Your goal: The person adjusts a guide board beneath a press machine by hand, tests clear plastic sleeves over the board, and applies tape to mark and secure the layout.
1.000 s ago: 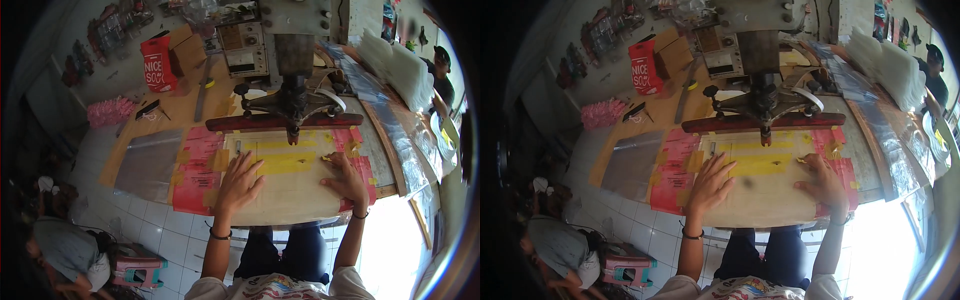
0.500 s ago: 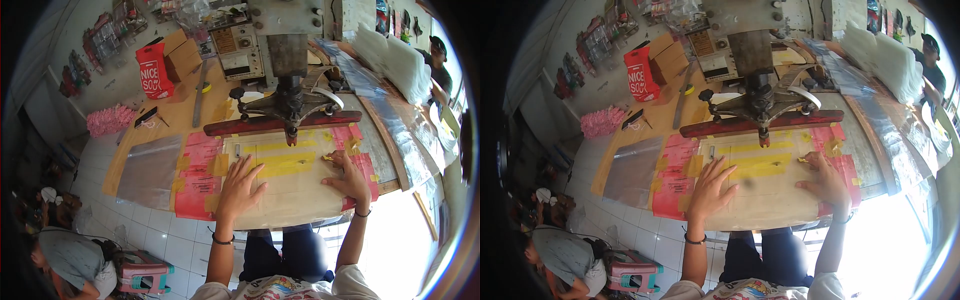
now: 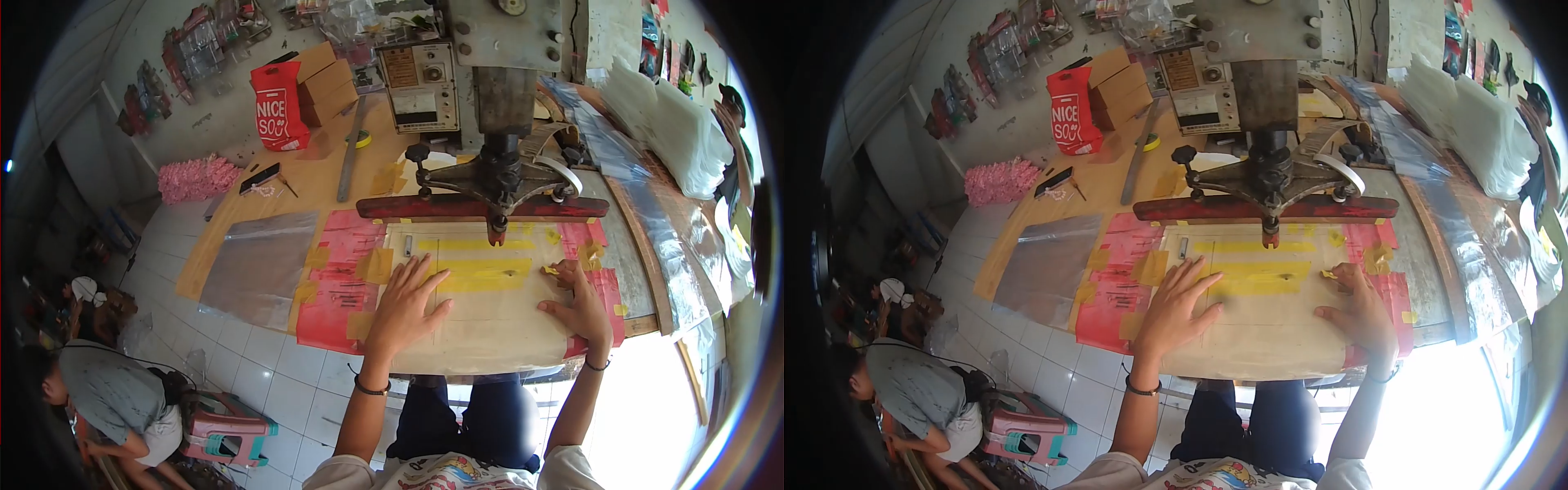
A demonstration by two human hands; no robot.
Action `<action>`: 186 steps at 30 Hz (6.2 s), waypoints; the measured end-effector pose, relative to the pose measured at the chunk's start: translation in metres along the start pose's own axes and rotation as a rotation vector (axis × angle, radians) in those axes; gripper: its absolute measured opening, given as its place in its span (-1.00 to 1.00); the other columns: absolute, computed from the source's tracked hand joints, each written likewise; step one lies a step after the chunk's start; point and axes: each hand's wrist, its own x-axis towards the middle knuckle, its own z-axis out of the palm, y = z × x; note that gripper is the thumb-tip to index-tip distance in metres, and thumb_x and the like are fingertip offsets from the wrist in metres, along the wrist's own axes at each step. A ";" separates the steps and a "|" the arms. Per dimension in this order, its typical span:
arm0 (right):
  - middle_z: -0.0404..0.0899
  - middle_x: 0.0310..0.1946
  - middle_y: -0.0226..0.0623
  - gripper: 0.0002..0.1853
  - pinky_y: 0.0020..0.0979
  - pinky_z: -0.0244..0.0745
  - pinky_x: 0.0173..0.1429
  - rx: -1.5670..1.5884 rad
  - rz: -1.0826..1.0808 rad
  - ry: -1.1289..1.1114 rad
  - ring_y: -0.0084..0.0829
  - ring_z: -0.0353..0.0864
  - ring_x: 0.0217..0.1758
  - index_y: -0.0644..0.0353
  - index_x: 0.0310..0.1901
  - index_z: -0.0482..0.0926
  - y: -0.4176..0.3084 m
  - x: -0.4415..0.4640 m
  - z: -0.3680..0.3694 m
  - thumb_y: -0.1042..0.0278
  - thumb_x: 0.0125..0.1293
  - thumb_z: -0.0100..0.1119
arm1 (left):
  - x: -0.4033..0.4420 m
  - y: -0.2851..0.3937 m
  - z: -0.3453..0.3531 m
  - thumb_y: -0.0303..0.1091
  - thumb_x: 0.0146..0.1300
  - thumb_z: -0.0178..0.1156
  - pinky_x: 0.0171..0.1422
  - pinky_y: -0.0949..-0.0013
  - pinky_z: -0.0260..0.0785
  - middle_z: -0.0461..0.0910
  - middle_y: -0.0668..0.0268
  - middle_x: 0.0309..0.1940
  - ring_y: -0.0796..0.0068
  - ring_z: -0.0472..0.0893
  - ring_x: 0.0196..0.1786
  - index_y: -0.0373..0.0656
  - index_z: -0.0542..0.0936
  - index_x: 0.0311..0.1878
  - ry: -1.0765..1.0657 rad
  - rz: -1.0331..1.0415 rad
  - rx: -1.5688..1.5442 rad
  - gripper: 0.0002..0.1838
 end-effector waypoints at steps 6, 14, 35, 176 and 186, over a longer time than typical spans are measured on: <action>0.63 0.17 -0.21 -0.16 -0.24 0.46 0.31 0.014 0.020 0.011 -0.21 0.60 0.21 0.20 0.29 0.28 -0.001 0.001 0.001 0.40 -0.01 0.59 | -0.001 -0.004 0.004 -0.02 0.35 0.18 0.65 -0.05 -0.08 0.28 -0.05 0.46 -0.09 0.19 0.53 -0.08 0.50 0.34 0.031 0.008 -0.018 -0.43; 0.65 0.15 -0.22 -0.21 -0.26 0.44 0.28 0.066 0.048 0.024 -0.27 0.62 0.15 0.19 0.25 0.29 -0.005 0.001 0.003 0.48 -0.01 0.55 | -0.005 -0.008 -0.001 -0.23 0.35 0.23 0.49 0.02 0.18 0.50 0.09 0.26 0.01 0.41 0.35 -0.10 0.61 0.17 0.134 0.052 -0.186 -0.64; 0.68 0.07 -0.19 -0.34 -0.35 0.45 0.23 0.173 0.065 0.044 -0.39 0.62 0.10 0.15 0.14 0.26 -0.017 0.004 0.005 0.61 0.07 0.46 | 0.181 -0.275 -0.168 0.24 0.35 0.01 0.47 -0.16 0.26 0.38 -0.09 0.31 -0.17 0.43 0.31 -0.11 0.15 0.52 0.904 -0.055 -1.996 -0.17; 0.50 0.25 -0.15 -0.23 -0.35 0.43 0.24 -2.091 0.199 0.292 -0.34 0.53 0.03 0.23 0.60 -0.19 0.450 -0.202 -0.458 0.66 0.42 -0.12 | 0.215 0.124 -0.147 -0.41 0.54 0.00 -0.05 0.24 0.72 0.62 -0.11 0.07 0.18 0.76 -0.15 -0.39 0.37 0.33 0.464 0.500 -1.014 -0.61; 0.14 0.57 -0.28 -0.37 -0.50 0.43 -0.03 -1.797 -0.084 0.584 -0.56 0.39 -0.27 0.13 0.58 0.03 0.328 -0.145 -0.481 0.31 0.56 -0.06 | 0.216 0.128 -0.139 -0.42 0.52 0.01 0.01 0.21 0.71 0.59 -0.13 0.12 0.13 0.75 -0.06 -0.39 0.36 0.33 0.293 0.584 -1.121 -0.60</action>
